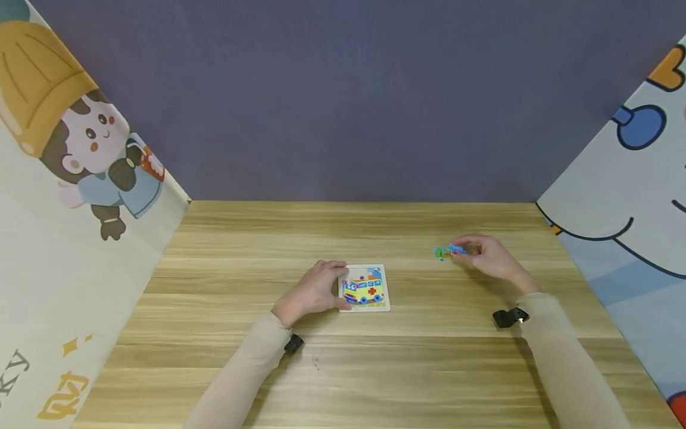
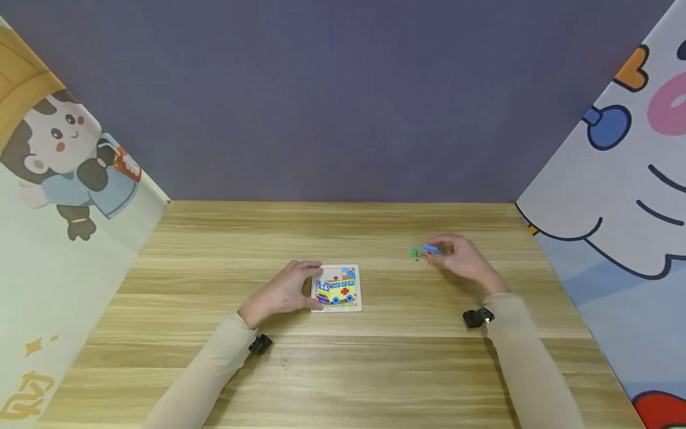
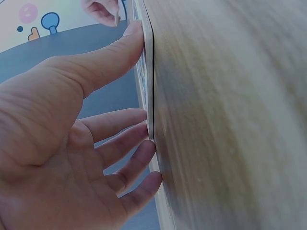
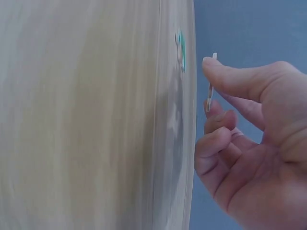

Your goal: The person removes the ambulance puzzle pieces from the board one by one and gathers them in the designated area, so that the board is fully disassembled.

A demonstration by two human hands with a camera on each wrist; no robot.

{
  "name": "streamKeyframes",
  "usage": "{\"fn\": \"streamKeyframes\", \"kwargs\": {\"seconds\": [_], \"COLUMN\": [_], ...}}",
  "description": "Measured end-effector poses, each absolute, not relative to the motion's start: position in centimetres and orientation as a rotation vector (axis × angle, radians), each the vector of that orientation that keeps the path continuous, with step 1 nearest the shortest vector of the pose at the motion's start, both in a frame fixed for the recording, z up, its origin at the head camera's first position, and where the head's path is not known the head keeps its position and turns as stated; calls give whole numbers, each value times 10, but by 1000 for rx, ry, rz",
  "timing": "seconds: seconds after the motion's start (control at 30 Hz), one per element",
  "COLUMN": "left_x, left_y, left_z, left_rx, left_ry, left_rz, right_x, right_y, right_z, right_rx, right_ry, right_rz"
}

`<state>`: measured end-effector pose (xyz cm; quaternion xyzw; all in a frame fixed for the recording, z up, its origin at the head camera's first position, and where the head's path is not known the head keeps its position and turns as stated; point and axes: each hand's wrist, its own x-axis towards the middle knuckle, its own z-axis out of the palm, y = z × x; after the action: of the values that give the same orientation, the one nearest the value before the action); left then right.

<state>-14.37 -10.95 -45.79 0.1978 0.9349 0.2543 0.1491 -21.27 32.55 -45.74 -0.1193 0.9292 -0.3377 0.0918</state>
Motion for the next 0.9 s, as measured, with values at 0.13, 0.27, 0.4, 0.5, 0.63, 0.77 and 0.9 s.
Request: {"fn": "streamKeyframes", "kwargs": {"seconds": [0.13, 0.27, 0.4, 0.5, 0.63, 0.77, 0.9], "left_x": [-144, -145, -145, -145, -145, -145, -144], "left_y": [-109, -109, -109, -109, -109, -108, -108], "left_z": [-458, -459, -460, -460, -460, -460, -459], "left_rx": [570, 570, 569, 573, 579, 575, 569], "left_ry": [2687, 2690, 2688, 2687, 2688, 2689, 2687], "left_rz": [733, 724, 727, 729, 725, 722, 728], "right_x": [-214, -215, -217, -219, -221, -224, -227], "right_y": [334, 336, 337, 338, 338, 338, 337], "right_z": [-458, -459, -460, -463, -467, -468, -467], "right_rx": [-340, -327, -329, -342, -360, -371, -365], "right_ry": [2769, 2779, 2765, 2749, 2727, 2704, 2677], "right_rz": [-967, -935, -929, -925, -916, -920, -928]}}
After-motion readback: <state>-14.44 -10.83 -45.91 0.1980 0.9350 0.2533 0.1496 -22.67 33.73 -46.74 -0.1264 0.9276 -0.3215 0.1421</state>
